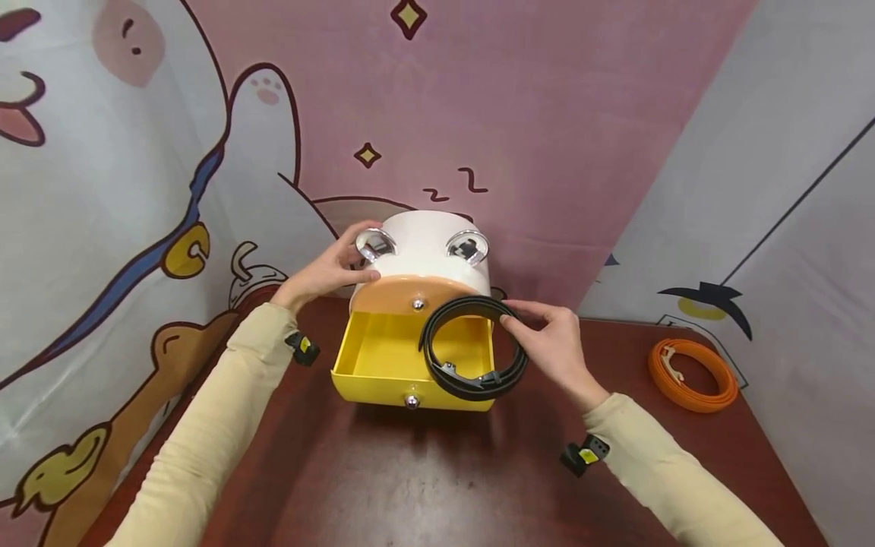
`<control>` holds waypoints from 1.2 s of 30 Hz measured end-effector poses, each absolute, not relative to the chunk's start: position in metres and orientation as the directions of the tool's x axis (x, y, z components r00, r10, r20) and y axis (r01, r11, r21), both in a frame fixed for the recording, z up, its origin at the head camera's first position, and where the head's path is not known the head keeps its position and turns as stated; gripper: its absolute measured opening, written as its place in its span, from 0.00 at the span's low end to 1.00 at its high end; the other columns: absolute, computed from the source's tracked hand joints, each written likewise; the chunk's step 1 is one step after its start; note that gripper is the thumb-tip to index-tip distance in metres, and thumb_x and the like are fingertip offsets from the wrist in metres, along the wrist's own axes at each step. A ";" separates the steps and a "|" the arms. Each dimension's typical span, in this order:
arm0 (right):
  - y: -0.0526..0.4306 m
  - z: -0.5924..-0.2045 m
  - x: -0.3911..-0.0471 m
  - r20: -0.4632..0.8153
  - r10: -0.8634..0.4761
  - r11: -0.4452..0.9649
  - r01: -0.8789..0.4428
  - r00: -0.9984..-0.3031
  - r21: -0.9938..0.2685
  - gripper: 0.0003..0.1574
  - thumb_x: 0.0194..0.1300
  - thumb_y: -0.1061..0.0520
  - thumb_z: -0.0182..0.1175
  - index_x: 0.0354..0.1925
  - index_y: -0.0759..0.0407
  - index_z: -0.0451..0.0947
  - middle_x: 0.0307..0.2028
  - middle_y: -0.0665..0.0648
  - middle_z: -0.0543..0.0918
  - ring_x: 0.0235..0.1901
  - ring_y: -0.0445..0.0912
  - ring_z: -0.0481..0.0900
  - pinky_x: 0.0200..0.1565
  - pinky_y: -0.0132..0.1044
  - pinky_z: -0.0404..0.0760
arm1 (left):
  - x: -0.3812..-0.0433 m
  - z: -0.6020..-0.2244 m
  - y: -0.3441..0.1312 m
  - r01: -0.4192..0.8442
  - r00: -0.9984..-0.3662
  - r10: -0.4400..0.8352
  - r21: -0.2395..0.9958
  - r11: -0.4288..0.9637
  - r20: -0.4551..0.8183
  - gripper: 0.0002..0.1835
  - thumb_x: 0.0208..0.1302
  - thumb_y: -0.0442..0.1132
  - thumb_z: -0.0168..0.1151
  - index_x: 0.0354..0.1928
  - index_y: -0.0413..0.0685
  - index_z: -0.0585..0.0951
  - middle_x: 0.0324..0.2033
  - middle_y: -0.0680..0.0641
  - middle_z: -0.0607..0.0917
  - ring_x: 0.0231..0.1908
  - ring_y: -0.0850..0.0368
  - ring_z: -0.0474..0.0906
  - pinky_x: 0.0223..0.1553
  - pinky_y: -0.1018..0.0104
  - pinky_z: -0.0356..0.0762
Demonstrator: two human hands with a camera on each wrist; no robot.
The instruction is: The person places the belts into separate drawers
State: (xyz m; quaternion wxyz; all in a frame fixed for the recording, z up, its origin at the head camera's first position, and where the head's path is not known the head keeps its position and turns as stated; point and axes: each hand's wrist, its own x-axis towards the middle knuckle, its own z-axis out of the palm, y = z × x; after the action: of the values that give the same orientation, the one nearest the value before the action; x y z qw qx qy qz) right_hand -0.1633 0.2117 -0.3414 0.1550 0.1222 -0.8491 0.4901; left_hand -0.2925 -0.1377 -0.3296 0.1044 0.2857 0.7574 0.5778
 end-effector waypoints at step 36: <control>0.179 -0.361 -0.188 0.130 -0.087 0.563 -0.156 -0.988 -0.811 0.14 0.56 0.54 0.70 0.40 0.61 0.88 0.38 0.59 0.86 0.39 0.49 0.80 0.35 0.34 0.76 | -0.293 -0.329 -0.140 0.326 -0.811 0.559 0.927 0.185 0.173 0.44 0.61 0.32 0.67 0.73 0.63 0.55 0.59 0.41 0.74 0.52 0.46 0.75 0.52 0.56 0.72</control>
State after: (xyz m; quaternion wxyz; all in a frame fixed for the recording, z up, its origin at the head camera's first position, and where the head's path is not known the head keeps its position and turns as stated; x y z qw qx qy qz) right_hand -0.1876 0.1789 -0.3612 0.0376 0.0687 -0.8833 0.4622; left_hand -0.2932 -0.1402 -0.3295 0.1025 0.2898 0.7630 0.5687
